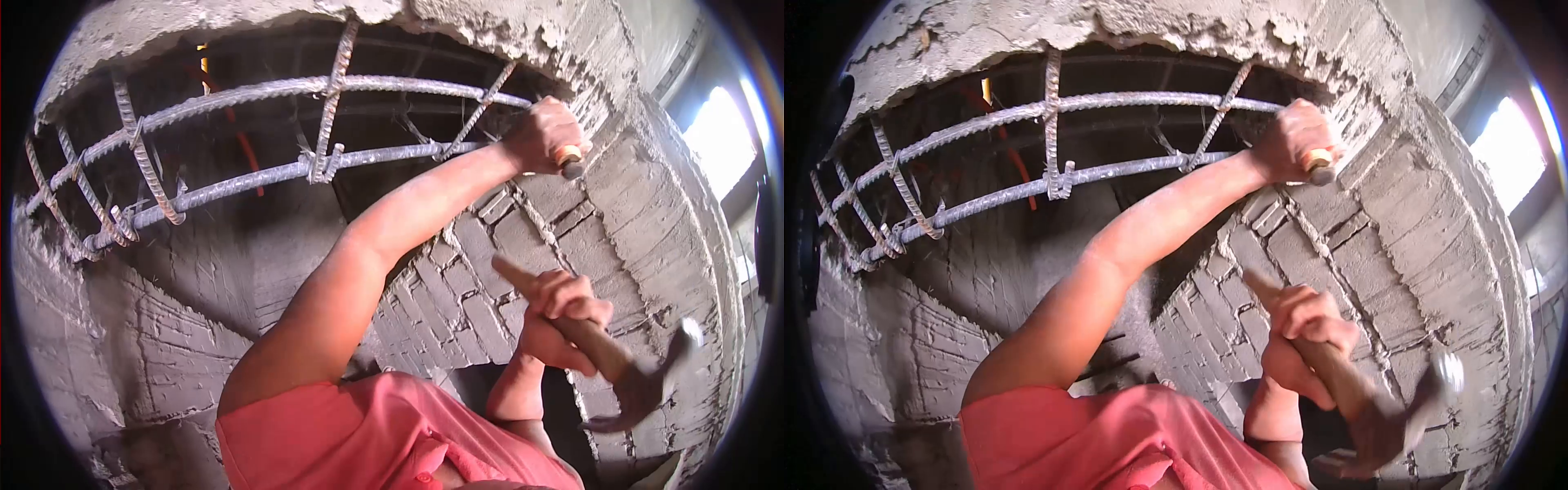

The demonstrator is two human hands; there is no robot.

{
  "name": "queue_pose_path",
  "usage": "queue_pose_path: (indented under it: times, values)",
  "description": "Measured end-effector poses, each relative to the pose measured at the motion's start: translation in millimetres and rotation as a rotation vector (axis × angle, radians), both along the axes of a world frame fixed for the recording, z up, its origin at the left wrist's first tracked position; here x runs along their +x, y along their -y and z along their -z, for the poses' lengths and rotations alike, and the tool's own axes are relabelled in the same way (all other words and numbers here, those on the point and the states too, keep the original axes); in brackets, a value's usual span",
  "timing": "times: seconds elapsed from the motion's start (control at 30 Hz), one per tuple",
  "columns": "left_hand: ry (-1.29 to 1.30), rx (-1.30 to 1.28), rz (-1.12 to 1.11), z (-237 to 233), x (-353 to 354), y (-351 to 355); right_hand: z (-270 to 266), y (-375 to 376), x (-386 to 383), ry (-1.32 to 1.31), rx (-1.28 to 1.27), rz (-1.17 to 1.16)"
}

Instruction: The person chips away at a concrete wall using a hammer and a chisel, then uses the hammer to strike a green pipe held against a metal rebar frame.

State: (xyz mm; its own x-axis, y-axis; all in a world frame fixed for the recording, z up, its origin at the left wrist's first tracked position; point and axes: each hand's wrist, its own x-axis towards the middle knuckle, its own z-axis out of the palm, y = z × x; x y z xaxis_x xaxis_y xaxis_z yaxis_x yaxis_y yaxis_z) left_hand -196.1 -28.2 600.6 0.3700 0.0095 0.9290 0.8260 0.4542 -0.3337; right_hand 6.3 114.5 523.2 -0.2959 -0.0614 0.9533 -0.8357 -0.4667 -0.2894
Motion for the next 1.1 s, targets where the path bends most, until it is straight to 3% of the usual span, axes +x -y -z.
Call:
queue_pose_path:
  times: [0.07, 0.13, 0.2, 0.27, 0.37, 0.5, 0.53, 0.7, 1.1]
  values:
    - [-0.013, -0.031, -0.016, -1, -2, -7, 3, 0, -5, -0.041, -0.054, -0.014]
    - [0.019, -0.017, -0.032, -2, 1, -8, 26, -5, -20, 0.1, -0.04, 0.08]
    - [-0.045, 0.003, -0.071, -2, 0, -9, 56, -14, -25, 0.414, -0.048, 0.131]
    - [-0.013, -0.016, -0.079, -2, 0, -9, 73, -30, -29, 0.574, 0.155, 0.124]
    - [0.03, -0.111, -0.106, -6, 3, -10, 82, -41, -33, 0.63, 0.174, 0.054]
    - [0.037, -0.148, -0.117, -10, 10, -17, 74, -42, -30, 0.538, -0.125, -0.009]
    - [0.012, -0.194, -0.082, -5, 10, -19, 69, -47, -25, 0.491, -0.032, -0.022]
    - [-0.003, -0.258, -0.153, 1, 12, -17, 74, -48, -16, 0.411, -0.082, 0.005]
    - [0.055, -0.351, -0.203, -12, 6, -21, 78, -75, -40, 0.51, -0.193, -0.077]
